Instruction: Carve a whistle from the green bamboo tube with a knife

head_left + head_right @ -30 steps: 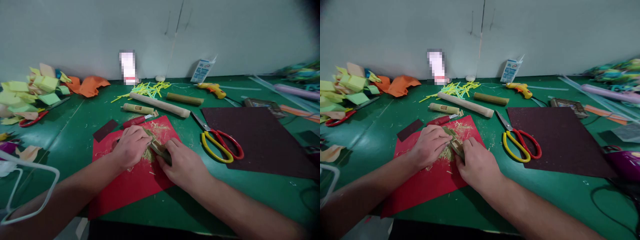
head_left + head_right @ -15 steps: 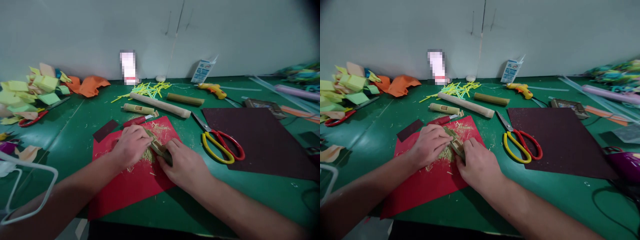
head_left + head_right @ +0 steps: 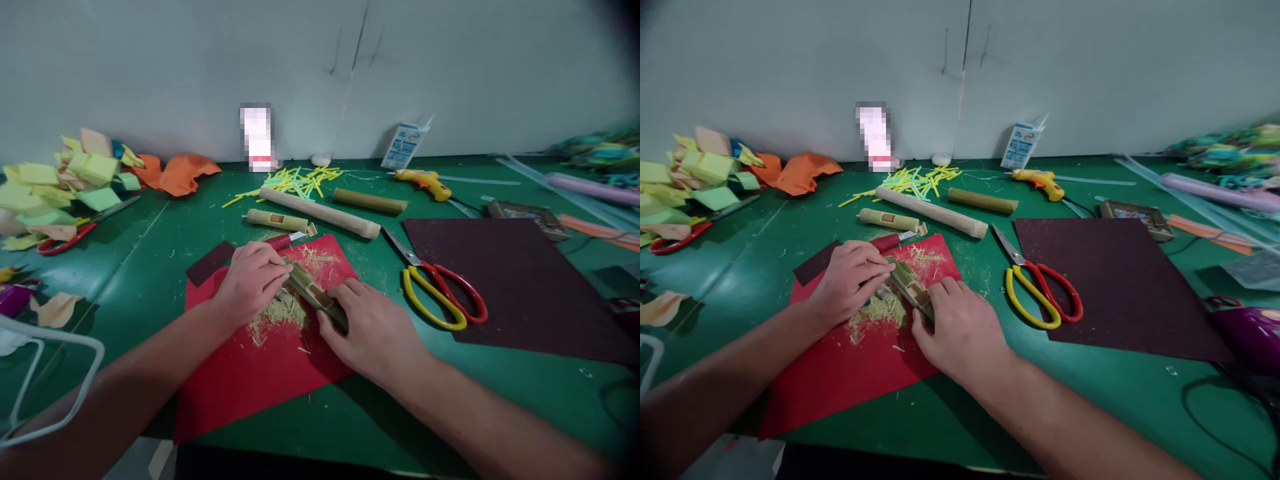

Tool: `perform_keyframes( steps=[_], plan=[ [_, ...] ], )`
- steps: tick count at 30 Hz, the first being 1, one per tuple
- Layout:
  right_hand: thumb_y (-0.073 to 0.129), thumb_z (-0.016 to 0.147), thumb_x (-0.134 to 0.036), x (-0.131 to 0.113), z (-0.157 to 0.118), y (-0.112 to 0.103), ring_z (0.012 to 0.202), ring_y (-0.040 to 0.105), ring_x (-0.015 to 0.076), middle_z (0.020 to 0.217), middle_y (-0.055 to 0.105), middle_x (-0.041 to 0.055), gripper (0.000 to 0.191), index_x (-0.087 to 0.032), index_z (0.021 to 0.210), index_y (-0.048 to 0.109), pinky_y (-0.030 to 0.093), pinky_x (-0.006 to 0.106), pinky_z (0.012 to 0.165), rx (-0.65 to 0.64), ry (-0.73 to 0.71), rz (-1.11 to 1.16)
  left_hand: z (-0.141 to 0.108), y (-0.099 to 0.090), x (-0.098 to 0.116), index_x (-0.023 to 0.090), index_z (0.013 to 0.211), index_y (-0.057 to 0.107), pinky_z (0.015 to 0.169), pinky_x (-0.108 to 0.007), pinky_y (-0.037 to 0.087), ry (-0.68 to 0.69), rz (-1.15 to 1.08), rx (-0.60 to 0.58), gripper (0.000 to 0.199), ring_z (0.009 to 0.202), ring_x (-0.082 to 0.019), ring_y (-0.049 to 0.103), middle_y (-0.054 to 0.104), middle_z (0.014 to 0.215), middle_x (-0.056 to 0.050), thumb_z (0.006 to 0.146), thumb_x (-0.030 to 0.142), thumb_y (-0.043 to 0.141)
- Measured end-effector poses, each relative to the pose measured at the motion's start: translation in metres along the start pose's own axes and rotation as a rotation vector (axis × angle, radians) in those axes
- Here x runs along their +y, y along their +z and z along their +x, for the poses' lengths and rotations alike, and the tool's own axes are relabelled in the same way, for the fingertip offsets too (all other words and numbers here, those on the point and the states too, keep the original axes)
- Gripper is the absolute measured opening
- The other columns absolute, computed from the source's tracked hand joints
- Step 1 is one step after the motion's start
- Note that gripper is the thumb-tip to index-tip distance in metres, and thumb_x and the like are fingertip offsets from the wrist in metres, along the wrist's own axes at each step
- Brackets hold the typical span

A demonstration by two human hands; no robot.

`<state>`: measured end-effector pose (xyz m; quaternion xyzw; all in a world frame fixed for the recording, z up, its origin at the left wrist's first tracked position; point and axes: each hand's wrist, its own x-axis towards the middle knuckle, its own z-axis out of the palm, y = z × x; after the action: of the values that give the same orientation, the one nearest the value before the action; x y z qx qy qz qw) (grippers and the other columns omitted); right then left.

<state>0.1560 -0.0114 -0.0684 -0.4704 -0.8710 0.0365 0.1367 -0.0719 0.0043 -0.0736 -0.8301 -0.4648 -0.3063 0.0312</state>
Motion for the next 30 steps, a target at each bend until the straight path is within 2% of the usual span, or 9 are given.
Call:
perform_keyframes(
  steps=[4,7,12,16,20,24,28,30],
  plan=[
    [0.054,0.083,-0.032,0.001,-0.002,0.002,0.077,0.057,0.0213,0.082,0.059,0.0045,0.013,-0.019,0.080,0.053,0.039,0.033,0.062,0.040,-0.021,0.012,0.000,-0.001,-0.003,0.021,0.096,0.071,0.085,-0.039,0.040,-0.017,0.022,0.013,0.016,0.097,-0.021,0.054,0.067,0.092,-0.004,0.090,0.023,0.057],
    [0.057,0.082,-0.031,0.001,-0.002,0.004,0.082,0.056,0.0221,0.085,0.059,0.0053,0.013,-0.019,0.082,0.052,0.041,0.033,0.066,0.046,-0.023,0.042,0.000,0.002,0.007,0.019,0.091,0.071,0.083,-0.039,0.040,-0.030,0.043,0.054,0.015,0.095,-0.021,0.054,0.067,0.090,-0.004,0.089,0.021,0.057],
    [0.057,0.081,-0.028,0.000,-0.002,0.005,0.081,0.056,0.0208,0.086,0.058,0.0050,0.011,-0.019,0.083,0.052,0.040,0.031,0.064,-0.007,0.011,0.091,-0.001,0.007,0.024,0.019,0.090,0.070,0.081,-0.037,0.041,0.097,0.007,-0.009,0.017,0.091,-0.020,0.054,0.067,0.087,-0.004,0.091,0.021,0.054],
    [0.056,0.082,-0.030,-0.002,-0.003,0.003,0.080,0.057,0.0205,0.085,0.057,0.0046,0.013,-0.019,0.083,0.051,0.040,0.031,0.062,0.015,0.020,0.085,0.000,0.005,0.017,0.020,0.090,0.070,0.082,-0.040,0.039,-0.013,0.115,0.042,0.018,0.094,-0.022,0.053,0.067,0.087,-0.005,0.091,0.022,0.053],
    [0.055,0.081,-0.028,-0.004,-0.003,0.002,0.076,0.057,0.0191,0.083,0.057,0.0041,0.011,-0.019,0.082,0.050,0.037,0.030,0.058,-0.018,0.023,0.090,-0.001,0.005,0.018,0.019,0.093,0.070,0.083,-0.039,0.040,0.076,0.017,0.009,0.016,0.096,-0.022,0.054,0.067,0.089,-0.005,0.090,0.020,0.054],
    [0.054,0.081,-0.029,-0.004,-0.002,0.002,0.075,0.057,0.0189,0.082,0.057,0.0039,0.011,-0.020,0.080,0.049,0.035,0.029,0.057,-0.004,0.039,0.094,-0.002,0.006,0.023,0.020,0.093,0.070,0.084,-0.040,0.039,0.008,0.050,0.041,0.015,0.096,-0.022,0.053,0.067,0.087,-0.005,0.090,0.020,0.055],
    [0.053,0.082,-0.030,-0.004,-0.002,0.001,0.076,0.057,0.0189,0.084,0.058,0.0038,0.011,-0.020,0.081,0.049,0.035,0.029,0.058,-0.037,0.040,0.096,-0.001,0.004,0.018,0.020,0.094,0.070,0.085,-0.039,0.039,0.054,-0.001,-0.035,0.016,0.096,-0.022,0.053,0.068,0.091,-0.005,0.090,0.021,0.055],
    [0.053,0.082,-0.030,-0.003,-0.001,0.001,0.076,0.057,0.0190,0.084,0.058,0.0035,0.011,-0.020,0.082,0.049,0.035,0.029,0.058,-0.034,0.045,0.086,0.001,0.001,0.009,0.021,0.091,0.072,0.085,-0.039,0.040,-0.034,-0.008,-0.020,0.015,0.093,-0.021,0.054,0.067,0.088,-0.004,0.089,0.023,0.057]
  ],
)
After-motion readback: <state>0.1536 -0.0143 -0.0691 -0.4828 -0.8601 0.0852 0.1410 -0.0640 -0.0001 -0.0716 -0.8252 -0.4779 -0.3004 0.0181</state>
